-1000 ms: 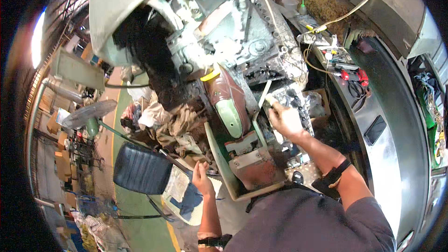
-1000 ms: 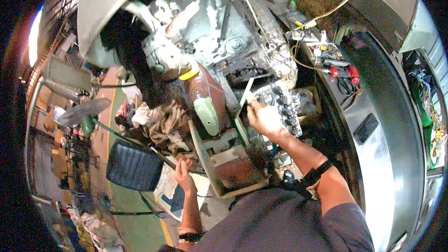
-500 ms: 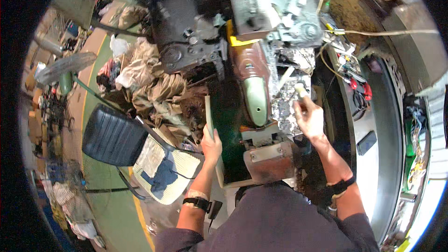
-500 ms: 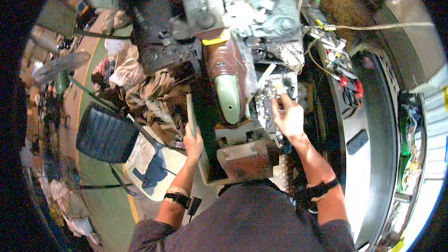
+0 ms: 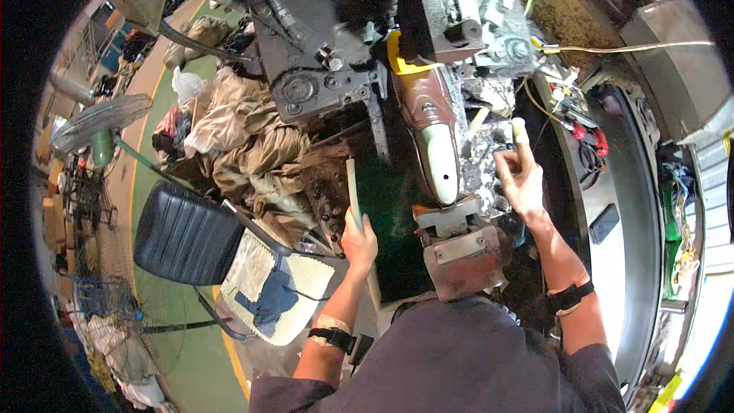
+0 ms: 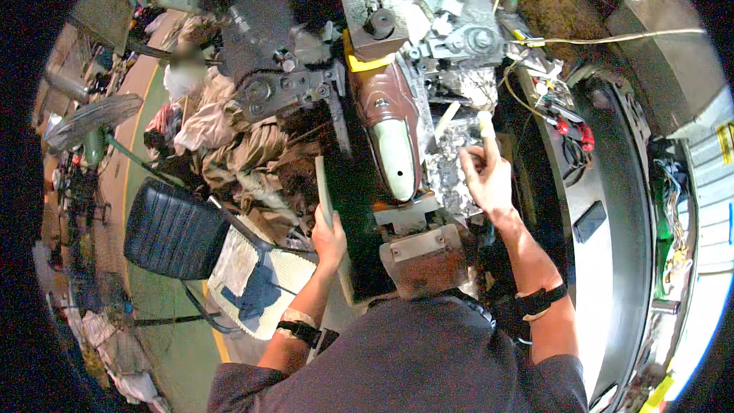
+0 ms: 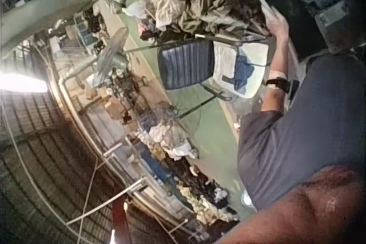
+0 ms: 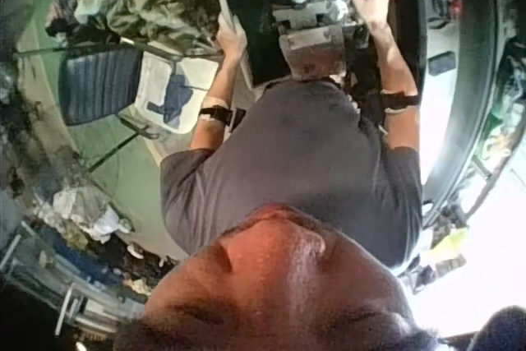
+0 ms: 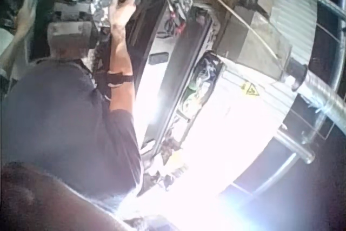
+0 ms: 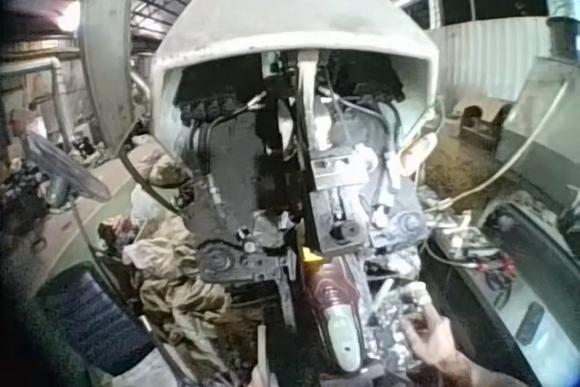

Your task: Operating a shoe lasting machine to shape and attach the upper part of the shoe to the last.

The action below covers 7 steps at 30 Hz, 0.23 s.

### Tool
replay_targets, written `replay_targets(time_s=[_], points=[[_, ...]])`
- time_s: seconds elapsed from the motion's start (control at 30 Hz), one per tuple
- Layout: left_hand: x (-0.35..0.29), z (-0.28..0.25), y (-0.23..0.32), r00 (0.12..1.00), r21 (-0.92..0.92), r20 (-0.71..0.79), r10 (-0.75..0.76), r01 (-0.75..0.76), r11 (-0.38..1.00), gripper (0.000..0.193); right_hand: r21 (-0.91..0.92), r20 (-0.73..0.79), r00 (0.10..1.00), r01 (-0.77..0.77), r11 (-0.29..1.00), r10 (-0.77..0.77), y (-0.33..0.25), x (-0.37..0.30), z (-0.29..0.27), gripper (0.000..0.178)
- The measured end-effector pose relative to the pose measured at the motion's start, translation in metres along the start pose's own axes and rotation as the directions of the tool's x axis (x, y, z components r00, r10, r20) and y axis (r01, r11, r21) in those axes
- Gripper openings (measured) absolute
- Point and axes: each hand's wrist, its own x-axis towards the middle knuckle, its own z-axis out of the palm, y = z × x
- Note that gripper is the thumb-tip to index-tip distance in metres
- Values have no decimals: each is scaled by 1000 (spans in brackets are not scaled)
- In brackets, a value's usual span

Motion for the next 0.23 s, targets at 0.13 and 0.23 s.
replay_targets(time_s=[0.13,0.23], points=[[-2,-6,-3,1000,0,-21,-7,7,1000,41,180,93,996,-28,983,11,-57,-2,15,53],[2,-7,4,999,-57,35,-40,42,997,45,184,192,978,43,982,-79,-95,-5,33,106]])
